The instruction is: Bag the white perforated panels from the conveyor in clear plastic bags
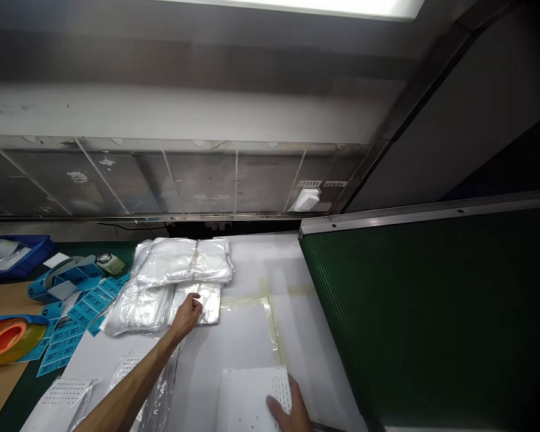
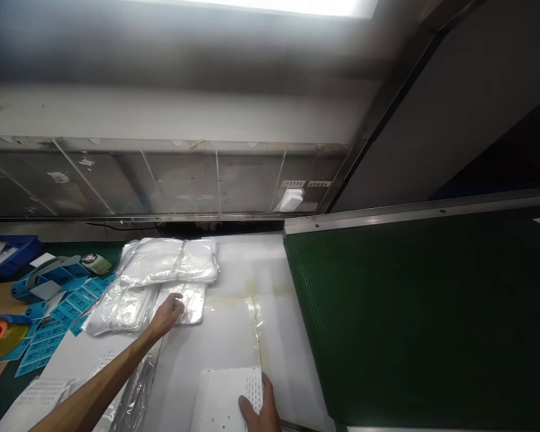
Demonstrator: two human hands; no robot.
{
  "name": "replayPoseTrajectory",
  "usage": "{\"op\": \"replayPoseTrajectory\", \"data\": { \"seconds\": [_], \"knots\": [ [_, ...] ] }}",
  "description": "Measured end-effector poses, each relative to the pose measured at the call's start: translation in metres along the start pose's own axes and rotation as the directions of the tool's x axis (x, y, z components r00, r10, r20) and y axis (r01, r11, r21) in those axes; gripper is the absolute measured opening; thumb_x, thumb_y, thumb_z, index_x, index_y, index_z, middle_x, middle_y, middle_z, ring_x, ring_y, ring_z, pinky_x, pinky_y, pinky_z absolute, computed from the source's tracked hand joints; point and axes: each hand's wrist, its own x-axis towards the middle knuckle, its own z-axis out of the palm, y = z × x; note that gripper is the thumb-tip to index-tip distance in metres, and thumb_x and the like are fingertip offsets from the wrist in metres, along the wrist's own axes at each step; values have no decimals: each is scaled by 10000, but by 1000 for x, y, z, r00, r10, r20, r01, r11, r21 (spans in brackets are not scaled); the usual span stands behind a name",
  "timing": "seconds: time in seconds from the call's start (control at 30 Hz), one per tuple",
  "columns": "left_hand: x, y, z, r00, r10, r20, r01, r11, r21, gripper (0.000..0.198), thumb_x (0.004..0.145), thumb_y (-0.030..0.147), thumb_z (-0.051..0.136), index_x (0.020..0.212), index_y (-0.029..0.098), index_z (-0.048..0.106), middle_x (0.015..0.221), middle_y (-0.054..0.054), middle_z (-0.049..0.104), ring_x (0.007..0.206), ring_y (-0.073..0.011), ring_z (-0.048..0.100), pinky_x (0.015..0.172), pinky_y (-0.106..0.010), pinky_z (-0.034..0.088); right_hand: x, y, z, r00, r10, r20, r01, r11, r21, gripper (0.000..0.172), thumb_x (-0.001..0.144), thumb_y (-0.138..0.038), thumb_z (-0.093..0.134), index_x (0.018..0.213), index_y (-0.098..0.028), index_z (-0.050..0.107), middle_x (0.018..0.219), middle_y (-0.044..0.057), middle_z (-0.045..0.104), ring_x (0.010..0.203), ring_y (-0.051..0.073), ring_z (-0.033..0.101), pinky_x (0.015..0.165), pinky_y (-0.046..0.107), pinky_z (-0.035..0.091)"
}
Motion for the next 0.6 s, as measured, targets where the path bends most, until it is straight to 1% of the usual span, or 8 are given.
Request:
{"op": "replayPoseTrajectory", "data": {
  "seconds": [0.1, 0.2, 0.27, 0.33, 0.4, 0.43, 0.5, 0.6],
  "knots": [
    [4, 0, -7, 999, -36, 34, 40, 991, -124, 324, 892, 378, 483, 1121, 151, 523, 878, -30, 621, 699, -145, 604, 645, -328, 520, -6, -19, -3, 999, 27, -40, -25, 998, 59, 1144, 547, -801, 525, 1422, -184, 119, 1297, 180, 469, 1106, 359, 516, 882, 458, 435],
    [8, 2, -9, 994, -79, 71, 92, 975, -200, 285, 879, 366, 512, 1044, 140, 565, 880, -33, 629, 729, -152, 613, 672, -341, 525, -11, -32, -5, 998, -19, -68, 21, 999, 28, 1106, 595, -793, 500, 1442, -263, 25, 1338, 131, 439, 1098, 338, 527, 865, 445, 451],
    [10, 5, -11, 993, -88, 84, 105, 967, -233, 265, 875, 368, 519, 976, 133, 589, 874, -32, 634, 741, -155, 615, 689, -348, 523, -13, -33, -6, 994, -93, -57, 92, 996, -17, 998, 661, -776, 444, 1445, -262, 101, 1328, 99, 466, 1108, 305, 526, 913, 417, 431],
    [11, 10, -15, 995, -68, 77, 86, 962, -258, 267, 875, 377, 517, 948, 133, 597, 868, -31, 635, 757, -158, 614, 707, -356, 518, -14, -30, -7, 990, -139, -25, 137, 989, -55, 879, 696, -762, 409, 1394, -236, 312, 1298, 81, 508, 1128, 282, 513, 957, 385, 406],
    [12, 16, -19, 998, -31, 53, 45, 960, -275, 277, 872, 391, 516, 942, 136, 599, 848, -26, 633, 757, -159, 611, 716, -361, 510, -13, -25, -7, 990, -140, 3, 140, 987, -81, 778, 694, -752, 424, 1236, -206, 533, 1240, 83, 561, 1136, 284, 506, 971, 371, 397],
    [13, 19, -22, 999, -14, 34, 23, 960, -280, 282, 870, 399, 516, 938, 138, 600, 831, -22, 631, 749, -158, 608, 716, -361, 507, -13, -23, -7, 991, -132, 7, 132, 987, -89, 733, 689, -747, 439, 1147, -197, 598, 1205, 88, 584, 1128, 291, 511, 965, 375, 402],
    [15, 27, -26, 1000, 8, -20, -13, 958, -287, 289, 867, 411, 516, 921, 140, 600, 796, -12, 621, 722, -154, 600, 706, -355, 499, -12, -20, -6, 991, -134, 3, 133, 986, -99, 666, 689, -732, 456, 1037, -196, 642, 1142, 95, 616, 1097, 304, 530, 941, 393, 420],
    [18, 39, -33, 992, 3, -129, -43, 950, -308, 273, 867, 404, 516, 885, 143, 592, 739, 8, 590, 661, -139, 572, 668, -332, 483, -11, -21, -4, 985, -170, -5, 169, 981, -96, 598, 703, -700, 475, 991, -203, 641, 1084, 91, 637, 1041, 299, 562, 895, 386, 452]
  ]
}}
